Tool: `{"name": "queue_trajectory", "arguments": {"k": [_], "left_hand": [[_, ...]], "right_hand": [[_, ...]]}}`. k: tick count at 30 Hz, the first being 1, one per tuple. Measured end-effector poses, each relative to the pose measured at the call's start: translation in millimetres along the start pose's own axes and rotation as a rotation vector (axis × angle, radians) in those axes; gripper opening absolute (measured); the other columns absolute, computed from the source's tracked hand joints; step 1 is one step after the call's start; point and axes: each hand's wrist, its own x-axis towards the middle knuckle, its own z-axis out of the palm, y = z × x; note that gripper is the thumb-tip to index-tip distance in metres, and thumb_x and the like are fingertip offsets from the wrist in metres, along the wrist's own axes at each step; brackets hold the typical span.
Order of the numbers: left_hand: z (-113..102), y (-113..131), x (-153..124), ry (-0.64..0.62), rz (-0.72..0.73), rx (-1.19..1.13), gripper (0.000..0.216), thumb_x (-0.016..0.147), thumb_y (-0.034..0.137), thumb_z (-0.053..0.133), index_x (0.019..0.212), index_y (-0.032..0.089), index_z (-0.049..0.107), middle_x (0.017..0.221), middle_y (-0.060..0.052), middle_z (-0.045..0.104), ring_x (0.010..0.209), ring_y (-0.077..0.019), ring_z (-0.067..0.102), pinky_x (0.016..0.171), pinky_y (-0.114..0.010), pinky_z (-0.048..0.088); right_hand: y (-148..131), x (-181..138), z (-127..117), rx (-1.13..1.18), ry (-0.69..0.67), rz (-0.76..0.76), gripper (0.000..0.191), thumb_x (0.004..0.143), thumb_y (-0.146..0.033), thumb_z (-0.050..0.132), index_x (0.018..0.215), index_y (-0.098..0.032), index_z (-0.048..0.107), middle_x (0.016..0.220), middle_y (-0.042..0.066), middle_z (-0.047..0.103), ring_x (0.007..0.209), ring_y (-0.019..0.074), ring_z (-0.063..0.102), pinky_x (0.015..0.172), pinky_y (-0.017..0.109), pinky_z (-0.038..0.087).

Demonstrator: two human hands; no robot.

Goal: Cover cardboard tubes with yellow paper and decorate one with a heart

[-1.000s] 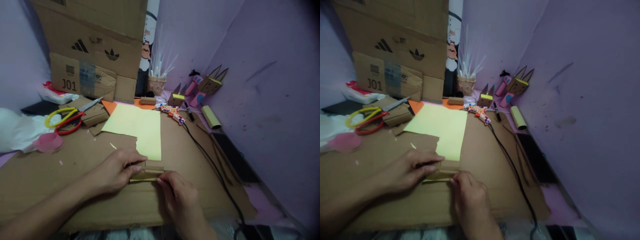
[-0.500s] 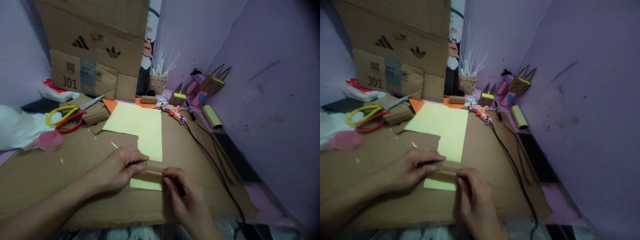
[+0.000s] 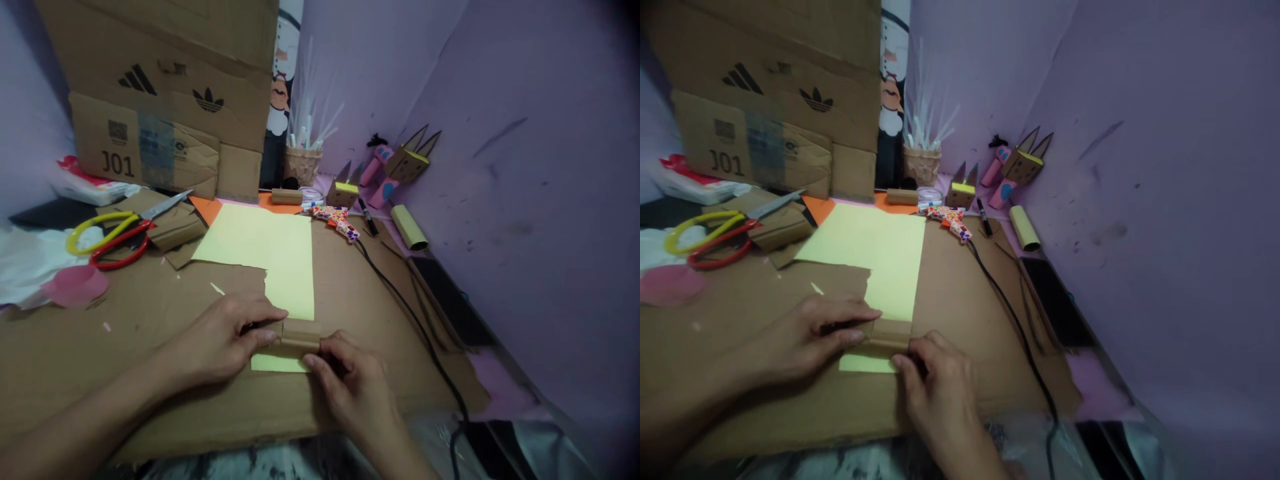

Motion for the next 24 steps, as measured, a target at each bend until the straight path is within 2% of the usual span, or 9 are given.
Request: {"name": "queue_trajectory", "arguments": {"k": [2, 4, 7, 10, 13, 15, 19, 22, 24], "left_hand": [[-3, 1, -5, 0.023, 0.029, 0.007, 0.026, 0.081, 0.017, 0.05, 0.105, 0.02, 0.061, 0.093, 0.0, 0.065, 0.083, -0.0135, 0.059, 0.072, -0.023, 0.045], [-4, 2, -15, 0.113, 0.086, 0.06, 0.026, 0.08, 0.015, 0.051, 0.105, 0.02, 0.057, 0.1, -0.002, 0.061, 0.085, -0.0141, 0.056, 0.071, -0.024, 0.044], [-2, 3, -34, 0.233, 0.259, 0.272, 0.015, 0.079, 0.012, 0.048, 0.086, 0.019, 0.058, 0.088, -0.004, 0.058, 0.077, -0.0166, 0.051, 0.068, -0.03, 0.041], [6, 4, -44, 0.231, 0.461, 0.557, 0.021, 0.081, 0.01, 0.042, 0.077, 0.018, 0.061, 0.071, -0.003, 0.056, 0.068, -0.0172, 0.046, 0.081, -0.04, 0.037], [15, 6, -43, 0.252, 0.558, 0.761, 0.027, 0.082, 0.009, 0.039, 0.072, 0.016, 0.063, 0.063, -0.001, 0.056, 0.066, -0.017, 0.045, 0.098, -0.042, 0.027], [19, 9, -38, 0.208, 0.584, 0.874, 0.025, 0.08, 0.01, 0.043, 0.067, 0.016, 0.064, 0.062, -0.001, 0.057, 0.066, -0.0176, 0.047, 0.102, -0.043, 0.023], [24, 17, -34, 0.036, 0.596, 1.048, 0.016, 0.075, 0.019, 0.054, 0.065, 0.016, 0.065, 0.063, -0.004, 0.06, 0.065, -0.0191, 0.051, 0.102, -0.048, 0.024], [24, 20, -34, -0.06, 0.579, 1.083, 0.012, 0.076, 0.02, 0.055, 0.071, 0.015, 0.066, 0.066, -0.005, 0.061, 0.067, -0.0183, 0.053, 0.101, -0.048, 0.025], [22, 19, -34, -0.076, 0.569, 1.065, 0.012, 0.078, 0.018, 0.053, 0.074, 0.015, 0.064, 0.066, -0.004, 0.06, 0.066, -0.0172, 0.053, 0.099, -0.046, 0.029]], "right_hand": [[0, 3, 0, -0.016, -0.018, 0.022, 0.016, 0.077, -0.025, 0.056, 0.064, -0.019, 0.06, 0.061, 0.001, 0.057, 0.057, 0.015, 0.053, 0.052, 0.024, 0.034], [0, 4, 0, -0.021, -0.025, 0.024, 0.018, 0.077, -0.025, 0.056, 0.06, -0.018, 0.058, 0.06, 0.0, 0.055, 0.057, 0.0148, 0.052, 0.051, 0.024, 0.033], [1, 3, 1, -0.025, -0.022, 0.015, 0.02, 0.077, -0.025, 0.056, 0.058, -0.018, 0.055, 0.059, 0.0, 0.052, 0.056, 0.0142, 0.051, 0.051, 0.023, 0.031], [1, 3, 1, -0.04, -0.015, 0.02, 0.021, 0.077, -0.026, 0.057, 0.057, -0.018, 0.053, 0.058, -0.001, 0.051, 0.054, 0.0133, 0.049, 0.05, 0.023, 0.03], [0, 2, 0, -0.043, -0.019, 0.025, 0.022, 0.076, -0.025, 0.057, 0.056, -0.018, 0.053, 0.058, -0.001, 0.051, 0.055, 0.0132, 0.049, 0.051, 0.023, 0.03], [-1, 3, 0, -0.046, -0.028, 0.023, 0.022, 0.076, -0.025, 0.057, 0.056, -0.018, 0.052, 0.058, -0.001, 0.051, 0.056, 0.0133, 0.05, 0.051, 0.023, 0.031], [-1, 4, 0, -0.061, -0.032, 0.024, 0.022, 0.076, -0.025, 0.057, 0.056, -0.018, 0.052, 0.058, -0.001, 0.051, 0.056, 0.0132, 0.05, 0.051, 0.023, 0.031], [-1, 5, 0, -0.061, -0.034, 0.018, 0.021, 0.076, -0.024, 0.057, 0.056, -0.018, 0.052, 0.059, -0.001, 0.052, 0.056, 0.0129, 0.05, 0.051, 0.022, 0.031], [-1, 5, -1, -0.066, -0.042, 0.009, 0.022, 0.076, -0.023, 0.057, 0.056, -0.018, 0.052, 0.06, -0.001, 0.052, 0.056, 0.0126, 0.05, 0.052, 0.022, 0.032]]}}
